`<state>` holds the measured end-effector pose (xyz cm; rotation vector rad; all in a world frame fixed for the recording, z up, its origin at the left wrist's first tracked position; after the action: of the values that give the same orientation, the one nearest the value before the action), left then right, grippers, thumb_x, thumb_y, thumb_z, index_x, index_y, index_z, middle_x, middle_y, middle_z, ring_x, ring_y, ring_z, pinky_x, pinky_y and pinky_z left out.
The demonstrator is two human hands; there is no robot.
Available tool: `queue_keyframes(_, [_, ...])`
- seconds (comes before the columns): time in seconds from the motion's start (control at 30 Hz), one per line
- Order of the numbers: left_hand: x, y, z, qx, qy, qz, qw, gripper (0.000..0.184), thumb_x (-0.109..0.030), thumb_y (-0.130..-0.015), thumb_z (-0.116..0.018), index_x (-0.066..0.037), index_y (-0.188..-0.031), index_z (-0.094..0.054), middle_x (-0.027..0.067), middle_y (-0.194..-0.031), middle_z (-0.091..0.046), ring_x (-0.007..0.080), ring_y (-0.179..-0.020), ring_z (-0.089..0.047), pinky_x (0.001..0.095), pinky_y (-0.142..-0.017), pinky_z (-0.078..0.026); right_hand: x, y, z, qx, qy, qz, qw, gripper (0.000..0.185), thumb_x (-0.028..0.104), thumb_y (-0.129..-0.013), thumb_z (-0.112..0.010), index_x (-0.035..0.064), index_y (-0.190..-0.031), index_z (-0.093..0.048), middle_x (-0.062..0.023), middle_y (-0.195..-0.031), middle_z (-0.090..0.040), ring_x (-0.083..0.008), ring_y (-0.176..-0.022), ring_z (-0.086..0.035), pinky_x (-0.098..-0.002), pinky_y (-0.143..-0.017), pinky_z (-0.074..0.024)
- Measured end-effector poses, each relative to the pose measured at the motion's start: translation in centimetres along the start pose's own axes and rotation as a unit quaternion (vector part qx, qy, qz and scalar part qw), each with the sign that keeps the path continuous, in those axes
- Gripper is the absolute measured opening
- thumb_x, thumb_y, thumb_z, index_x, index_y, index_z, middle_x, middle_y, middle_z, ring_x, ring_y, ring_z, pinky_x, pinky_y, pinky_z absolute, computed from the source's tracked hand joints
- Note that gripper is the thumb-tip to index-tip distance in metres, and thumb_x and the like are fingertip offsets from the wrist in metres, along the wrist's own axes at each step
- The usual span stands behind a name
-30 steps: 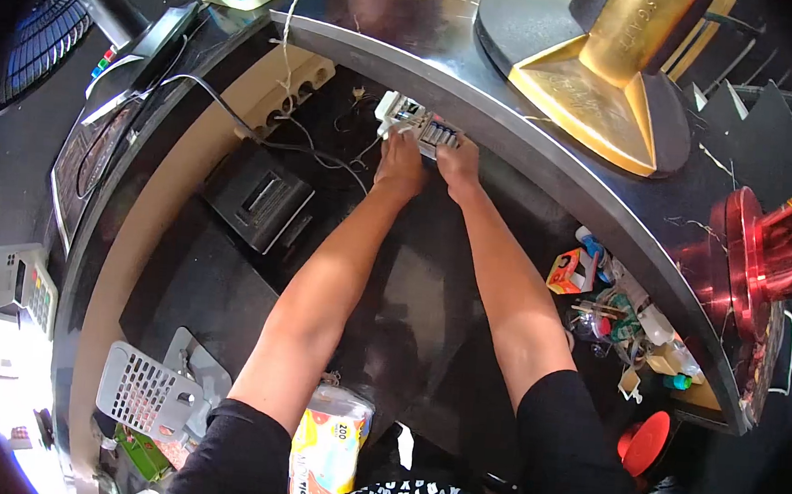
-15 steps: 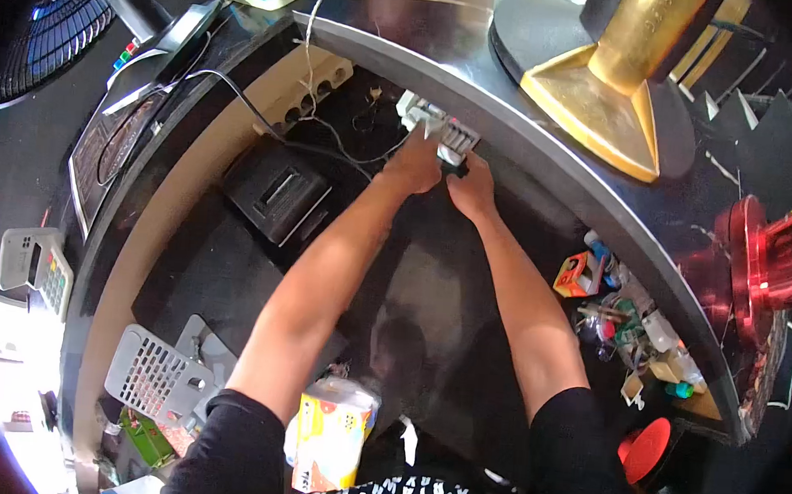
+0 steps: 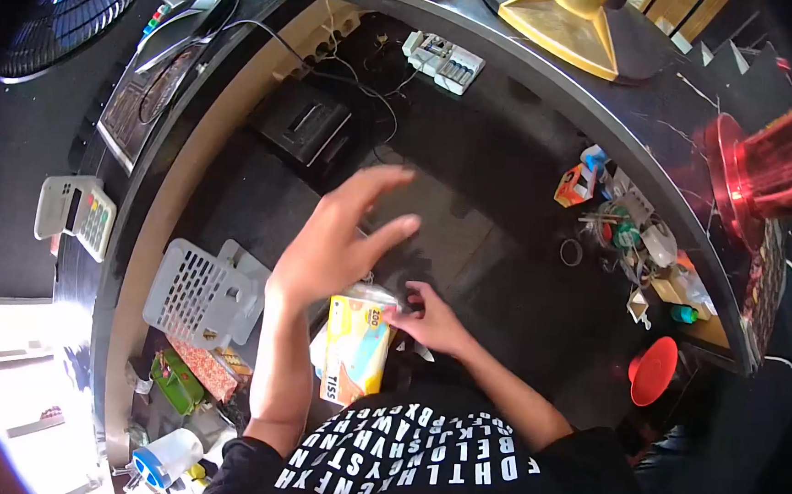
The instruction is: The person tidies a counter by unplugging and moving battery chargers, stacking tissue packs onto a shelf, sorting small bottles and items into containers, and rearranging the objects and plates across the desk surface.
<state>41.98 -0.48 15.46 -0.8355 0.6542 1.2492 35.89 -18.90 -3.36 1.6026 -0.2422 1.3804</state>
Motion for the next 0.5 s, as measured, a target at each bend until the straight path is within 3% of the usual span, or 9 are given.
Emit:
queue_keyframes(0.03, [-0.5, 2.6, 0.1, -0.015, -0.011, 0.021, 1.000, 0.047, -0.021, -0.085, -0.072, -0.004, -0.125, -0.056, 0.0152, -0.125, -0.059, 0.0288, -0.110, -0.061, 0.0370, -0.088, -0.050, 0.1, 0.7, -1.1, 0.033, -0.054, -0.030, 0.998, 0.098, 0.046, -0.076, -0.079, -0.0050, -0.143, -0.030, -0.0241, -0.127, -0.053, -0.0245, -0.108, -0.058, -0.0364, -0.090, -0.0495])
queue_keyframes(0.07, [0.0, 5.4, -0.1, -0.019, -0.026, 0.026, 0.999, 0.048, -0.018, -0.084, -0.073, -0.001, -0.125, -0.055, 0.0179, -0.126, -0.058, 0.0304, -0.116, -0.059, 0.0367, -0.092, -0.049, -0.4, 1.2, -2.5, 0.017, -0.067, 0.000, 0.998, 0.102, 0.049, -0.075, -0.079, -0.0056, -0.144, -0.027, -0.0268, -0.129, -0.051, -0.0290, -0.114, -0.056, -0.0382, -0.093, -0.0483])
queue_keyframes(0.13, [-0.7, 10.9, -0.3, -0.012, -0.044, 0.075, 0.996, 0.048, -0.016, -0.083, -0.073, 0.002, -0.124, -0.055, 0.0231, -0.129, -0.055, 0.0373, -0.121, -0.054, 0.0408, -0.101, -0.044, 0.5, 2.6, -3.9, -0.010, 0.002, -0.011, 1.000, 0.108, 0.051, -0.072, -0.080, -0.0056, -0.145, -0.025, -0.0290, -0.131, -0.049, -0.0352, -0.118, -0.054, -0.0418, -0.099, -0.0445])
queue_keyframes(0.2, [0.3, 16.8, -1.7, -0.036, -0.092, 0.169, 0.981, 0.059, -0.020, -0.081, -0.075, 0.000, -0.130, -0.050, 0.0245, -0.136, -0.048, 0.0401, -0.128, -0.046, 0.0436, -0.106, -0.038, -2.1, 2.5, -5.9, -0.044, 0.033, 0.049, 0.997, 0.113, 0.053, -0.070, -0.080, -0.0037, -0.147, -0.020, -0.0305, -0.137, -0.040, -0.0404, -0.128, -0.044, -0.0463, -0.108, -0.0346])
queue_keyframes(0.27, [0.5, 22.0, -3.2, -0.038, -0.165, 0.246, 0.954, 0.085, -0.031, -0.077, -0.079, 0.000, -0.142, -0.034, 0.0283, -0.148, -0.028, 0.0445, -0.135, -0.033, 0.0485, -0.110, -0.032, 1.0, 3.6, -5.9, -0.108, 0.125, 0.034, 0.986, 0.112, 0.052, -0.069, -0.081, -0.0022, -0.147, -0.021, -0.0272, -0.139, -0.035, -0.0396, -0.129, -0.041, -0.0459, -0.108, -0.0342])
queue_keyframes(0.33, [1.0, 26.0, -5.0, -0.049, -0.228, 0.277, 0.932, 0.099, -0.040, -0.071, -0.082, 0.003, -0.143, -0.030, 0.0303, -0.148, -0.025, 0.0450, -0.135, -0.032, 0.0498, -0.109, -0.032, 1.1, 2.9, -5.8, -0.094, 0.124, 0.044, 0.987, 0.107, 0.047, -0.069, -0.083, -0.0019, -0.145, -0.026, -0.0235, -0.133, -0.039, -0.0364, -0.128, -0.040, -0.0431, -0.108, -0.0343])
queue_keyframes(0.43, [2.3, 29.8, -7.8, -0.078, -0.239, 0.332, 0.909, 0.111, -0.048, -0.067, -0.083, 0.006, -0.144, -0.024, 0.0296, -0.144, -0.030, 0.0443, -0.134, -0.032, 0.0484, -0.108, -0.032, 0.0, 1.9, -5.8, -0.083, 0.113, 0.069, 0.988, 0.099, 0.048, -0.069, -0.082, 0.0007, -0.140, -0.033, -0.0204, -0.129, -0.040, -0.0354, -0.125, -0.043, -0.0420, -0.106, -0.0374])
queue_keyframes(0.5, [3.3, 30.6, -8.5, -0.090, -0.099, 0.385, 0.913, 0.112, -0.048, -0.066, -0.084, 0.007, -0.143, -0.025, 0.0291, -0.140, -0.035, 0.0432, -0.131, -0.036, 0.0475, -0.106, -0.035, 0.4, 2.4, -5.7, -0.084, 0.084, 0.071, 0.990, 0.090, 0.047, -0.068, -0.083, 0.0027, -0.133, -0.039, -0.0196, -0.127, -0.041, -0.0342, -0.123, -0.046, -0.0415, -0.102, -0.0404])
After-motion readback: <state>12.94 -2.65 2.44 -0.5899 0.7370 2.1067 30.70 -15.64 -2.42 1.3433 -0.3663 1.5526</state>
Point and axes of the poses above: each hand's wrist, its own y-axis away from the middle knuckle, its own z-axis out of the back of the hand, x = y × z, the point moved 1 cm from there along -y, towards the middle knuckle
